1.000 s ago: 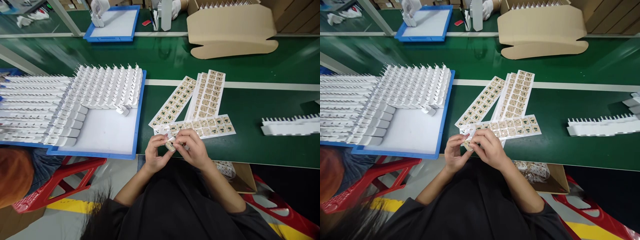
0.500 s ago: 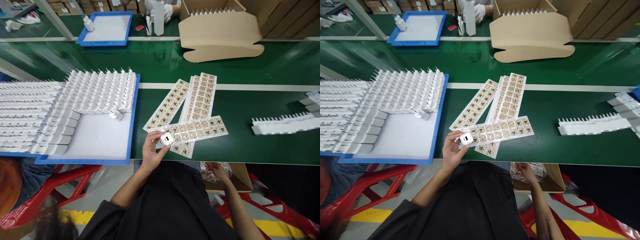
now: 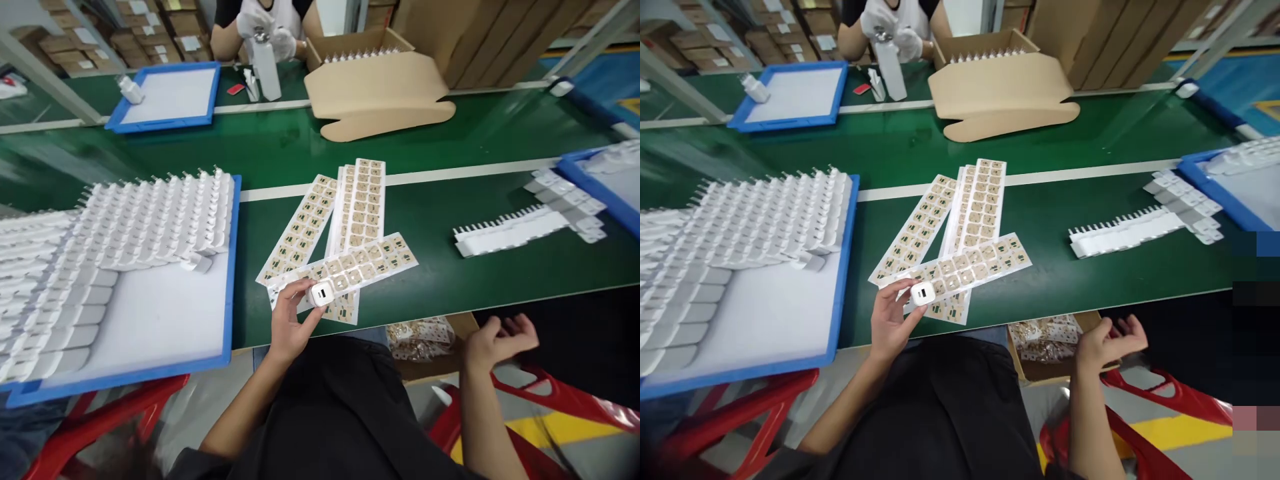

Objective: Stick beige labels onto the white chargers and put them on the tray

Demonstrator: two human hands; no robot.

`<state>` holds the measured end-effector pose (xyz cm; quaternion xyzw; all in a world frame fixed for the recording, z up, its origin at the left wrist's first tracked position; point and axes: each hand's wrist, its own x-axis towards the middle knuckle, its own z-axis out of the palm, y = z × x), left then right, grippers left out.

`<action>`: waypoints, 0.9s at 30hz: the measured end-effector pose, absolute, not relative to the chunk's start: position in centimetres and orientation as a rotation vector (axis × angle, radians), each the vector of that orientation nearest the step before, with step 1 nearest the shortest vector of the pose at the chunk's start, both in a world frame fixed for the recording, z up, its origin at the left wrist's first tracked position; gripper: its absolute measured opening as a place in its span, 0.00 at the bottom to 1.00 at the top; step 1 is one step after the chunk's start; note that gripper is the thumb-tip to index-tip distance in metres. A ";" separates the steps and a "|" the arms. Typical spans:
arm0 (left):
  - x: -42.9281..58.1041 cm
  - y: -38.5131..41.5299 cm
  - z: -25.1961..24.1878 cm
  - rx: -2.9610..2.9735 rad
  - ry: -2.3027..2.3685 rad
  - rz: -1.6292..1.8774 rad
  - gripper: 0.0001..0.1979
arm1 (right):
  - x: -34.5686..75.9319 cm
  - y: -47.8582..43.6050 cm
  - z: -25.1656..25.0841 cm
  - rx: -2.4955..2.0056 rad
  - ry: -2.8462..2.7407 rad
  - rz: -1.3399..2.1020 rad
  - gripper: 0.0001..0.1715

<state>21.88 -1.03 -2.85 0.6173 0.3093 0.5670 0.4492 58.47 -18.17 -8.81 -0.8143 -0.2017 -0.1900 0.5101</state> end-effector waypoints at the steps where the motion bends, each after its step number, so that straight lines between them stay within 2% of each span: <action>1: 22.0 -1.2 -2.9 1.546 0.765 1.365 0.21 | 57.9 -17.9 -7.1 -1.886 -0.509 -0.489 0.25; 3: 22.1 -1.5 -2.9 1.603 0.786 1.257 0.21 | 55.3 -17.0 -3.2 -1.733 -0.751 -0.349 0.17; 4: 22.1 -1.7 -3.0 1.643 0.805 1.197 0.21 | 53.4 -16.2 -1.3 -1.697 -0.979 -0.158 0.14; 5: 22.2 -1.8 -3.1 1.693 0.824 1.133 0.21 | 51.5 -15.3 0.3 -1.648 -1.238 0.069 0.15; 8: 22.3 -2.0 -3.5 1.877 0.796 1.013 0.23 | 46.4 -11.9 2.8 -1.396 -1.815 0.526 0.36; 9: 22.4 -2.1 -3.6 1.935 0.769 1.003 0.23 | 45.2 -11.0 2.8 -1.341 -1.866 0.589 0.39; 11: 22.7 -2.3 -3.6 2.029 0.729 1.015 0.22 | 43.7 -9.9 2.3 -1.276 -1.869 0.657 0.37; 14: 23.1 -2.8 -3.4 2.084 0.714 1.039 0.21 | 43.0 -9.8 1.2 -1.247 -1.787 0.680 0.29; 17: 23.3 -3.0 -3.3 2.045 0.670 1.016 0.25 | 44.2 -10.9 0.5 -1.283 -1.715 0.638 0.25; 21: 22.8 -2.0 -3.3 2.024 0.682 1.008 0.24 | 50.7 -13.0 -0.5 -1.560 -1.330 0.410 0.21; 24: 22.0 -0.6 -3.2 2.077 0.768 1.018 0.19 | 58.1 -14.8 -1.5 -1.712 -0.792 0.099 0.27; 27: 21.2 0.7 -3.1 2.166 0.867 1.052 0.14 | 64.3 -16.2 -2.3 -1.763 -0.630 -0.049 0.31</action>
